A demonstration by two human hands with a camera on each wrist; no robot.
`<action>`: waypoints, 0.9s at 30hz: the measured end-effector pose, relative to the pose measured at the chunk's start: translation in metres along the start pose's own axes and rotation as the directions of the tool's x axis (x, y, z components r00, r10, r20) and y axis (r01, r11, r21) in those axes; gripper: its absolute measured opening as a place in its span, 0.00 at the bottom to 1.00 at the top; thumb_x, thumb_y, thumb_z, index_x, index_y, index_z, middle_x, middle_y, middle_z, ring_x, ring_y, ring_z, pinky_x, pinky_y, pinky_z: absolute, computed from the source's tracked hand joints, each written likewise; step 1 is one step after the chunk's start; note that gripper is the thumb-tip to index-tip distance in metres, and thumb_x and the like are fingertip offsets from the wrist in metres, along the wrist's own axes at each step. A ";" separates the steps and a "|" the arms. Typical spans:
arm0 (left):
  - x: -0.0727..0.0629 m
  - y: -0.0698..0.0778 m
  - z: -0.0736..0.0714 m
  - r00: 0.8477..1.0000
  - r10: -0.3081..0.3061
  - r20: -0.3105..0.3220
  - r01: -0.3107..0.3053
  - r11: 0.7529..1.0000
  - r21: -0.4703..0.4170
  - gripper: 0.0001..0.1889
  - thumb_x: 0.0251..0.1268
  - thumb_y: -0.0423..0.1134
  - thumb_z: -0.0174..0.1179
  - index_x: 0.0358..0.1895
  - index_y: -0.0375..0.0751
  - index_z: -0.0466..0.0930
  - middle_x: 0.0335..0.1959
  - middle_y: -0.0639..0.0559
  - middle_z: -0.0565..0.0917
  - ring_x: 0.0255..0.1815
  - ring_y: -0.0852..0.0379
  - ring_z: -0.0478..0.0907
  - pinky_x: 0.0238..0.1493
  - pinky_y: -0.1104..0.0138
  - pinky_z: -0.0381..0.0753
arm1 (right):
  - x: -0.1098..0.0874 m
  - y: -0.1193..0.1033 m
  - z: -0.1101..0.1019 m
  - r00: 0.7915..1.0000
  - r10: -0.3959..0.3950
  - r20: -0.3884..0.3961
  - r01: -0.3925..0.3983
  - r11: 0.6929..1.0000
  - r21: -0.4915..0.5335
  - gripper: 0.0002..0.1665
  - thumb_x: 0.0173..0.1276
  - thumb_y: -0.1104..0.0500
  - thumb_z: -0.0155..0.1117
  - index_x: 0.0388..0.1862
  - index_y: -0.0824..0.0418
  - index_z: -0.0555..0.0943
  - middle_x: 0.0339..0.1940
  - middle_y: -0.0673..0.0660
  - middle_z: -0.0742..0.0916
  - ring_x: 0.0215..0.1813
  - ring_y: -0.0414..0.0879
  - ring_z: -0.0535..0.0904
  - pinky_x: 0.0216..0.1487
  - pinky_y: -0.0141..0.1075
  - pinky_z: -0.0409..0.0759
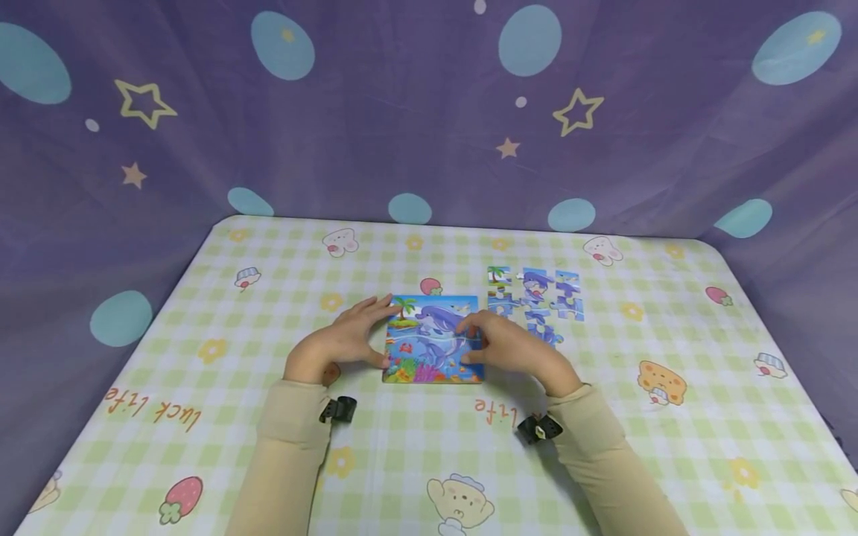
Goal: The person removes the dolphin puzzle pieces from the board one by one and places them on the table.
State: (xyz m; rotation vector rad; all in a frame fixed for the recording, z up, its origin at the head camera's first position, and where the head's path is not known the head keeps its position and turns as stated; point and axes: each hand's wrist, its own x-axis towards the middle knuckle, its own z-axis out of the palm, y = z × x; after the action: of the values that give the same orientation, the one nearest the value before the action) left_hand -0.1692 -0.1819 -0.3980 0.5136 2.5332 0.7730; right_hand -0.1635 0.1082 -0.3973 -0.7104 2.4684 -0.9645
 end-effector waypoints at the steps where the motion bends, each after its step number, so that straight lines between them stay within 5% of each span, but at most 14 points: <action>1: 0.000 0.000 0.000 1.000 0.001 -0.001 -0.001 1.000 0.001 0.49 0.51 0.39 0.76 0.77 0.43 0.59 0.81 0.45 0.47 0.80 0.39 0.38 0.73 0.37 0.41 | 0.000 -0.001 0.000 1.000 0.007 0.012 -0.007 1.000 -0.008 0.23 0.64 0.61 0.72 0.58 0.63 0.79 0.45 0.57 0.80 0.40 0.47 0.74 0.42 0.39 0.75; 27: 0.001 -0.001 0.001 1.000 -0.002 -0.014 0.002 1.000 0.010 0.49 0.50 0.39 0.77 0.77 0.44 0.59 0.81 0.45 0.47 0.80 0.40 0.40 0.74 0.38 0.43 | 0.001 0.003 0.004 0.999 0.004 0.042 -0.003 0.999 -0.043 0.26 0.58 0.63 0.77 0.53 0.62 0.77 0.46 0.56 0.76 0.44 0.48 0.72 0.45 0.40 0.75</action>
State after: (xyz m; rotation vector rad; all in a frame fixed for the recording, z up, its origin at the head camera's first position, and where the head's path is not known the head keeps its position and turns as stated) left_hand -0.1694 -0.1815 -0.3997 0.5105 2.5511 0.7663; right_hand -0.1634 0.1077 -0.4025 -0.7327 2.4598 -0.8882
